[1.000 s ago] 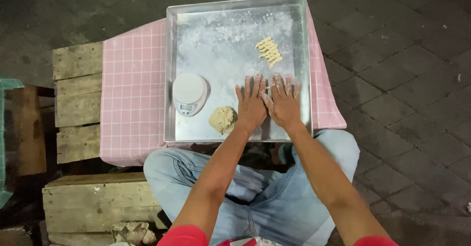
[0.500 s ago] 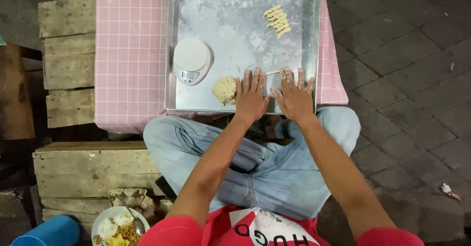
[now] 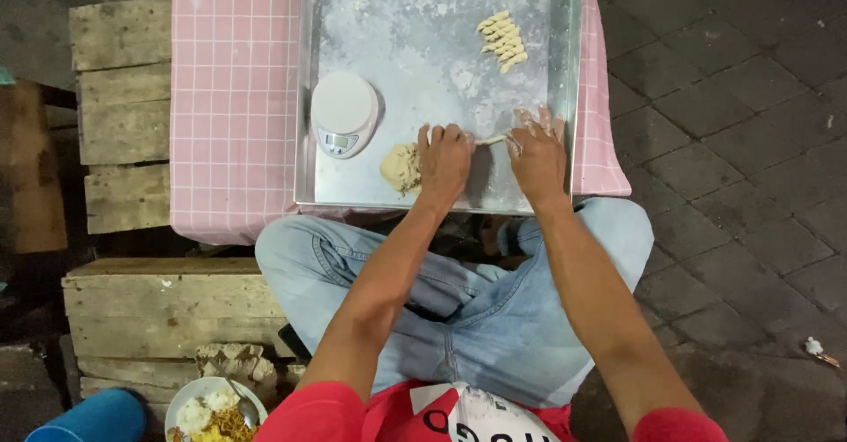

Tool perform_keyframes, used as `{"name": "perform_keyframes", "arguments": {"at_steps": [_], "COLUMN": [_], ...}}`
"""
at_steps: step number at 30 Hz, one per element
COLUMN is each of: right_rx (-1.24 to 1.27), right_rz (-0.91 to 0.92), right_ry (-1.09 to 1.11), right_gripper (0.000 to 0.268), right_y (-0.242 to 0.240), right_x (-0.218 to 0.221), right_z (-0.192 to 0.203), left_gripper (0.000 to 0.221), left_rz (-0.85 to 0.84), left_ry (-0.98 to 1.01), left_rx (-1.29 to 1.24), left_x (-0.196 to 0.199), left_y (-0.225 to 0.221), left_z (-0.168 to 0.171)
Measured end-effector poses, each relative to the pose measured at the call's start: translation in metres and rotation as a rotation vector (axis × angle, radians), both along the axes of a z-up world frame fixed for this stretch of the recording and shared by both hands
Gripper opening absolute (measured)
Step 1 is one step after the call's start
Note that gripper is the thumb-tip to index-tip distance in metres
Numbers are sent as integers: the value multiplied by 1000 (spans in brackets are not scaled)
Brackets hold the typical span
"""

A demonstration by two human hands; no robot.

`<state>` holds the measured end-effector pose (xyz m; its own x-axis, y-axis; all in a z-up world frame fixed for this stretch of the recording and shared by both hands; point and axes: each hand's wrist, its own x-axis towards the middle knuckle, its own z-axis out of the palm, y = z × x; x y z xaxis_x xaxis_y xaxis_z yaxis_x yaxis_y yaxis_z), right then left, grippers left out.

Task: A person is sitting on the floor, taking small pieces of dough, rolling them into thin strips, and twisting them into a specific shape on a metal tray.

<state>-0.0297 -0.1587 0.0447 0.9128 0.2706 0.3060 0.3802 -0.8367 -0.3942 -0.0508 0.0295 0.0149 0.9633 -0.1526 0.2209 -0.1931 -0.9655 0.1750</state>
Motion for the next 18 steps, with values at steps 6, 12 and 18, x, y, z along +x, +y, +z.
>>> {"name": "perform_keyframes", "arguments": {"at_steps": [6,12,18], "right_rx": [-13,-23,-168], "right_rz": [-10,27,36], "right_ry": [-128,-31,274], "right_gripper": [11,37,62], "right_y": [2,15,14], "right_x": [25,19,-1], "right_z": [-18,-20,-8], "left_gripper": [18,71,66], "left_rz": [-4,9,58], "left_ry": [-174,257,401], "left_rx": [36,178,195], "left_x": [39,26,3], "left_y": [3,-36,-39], "left_z": [-24,11,7]}}
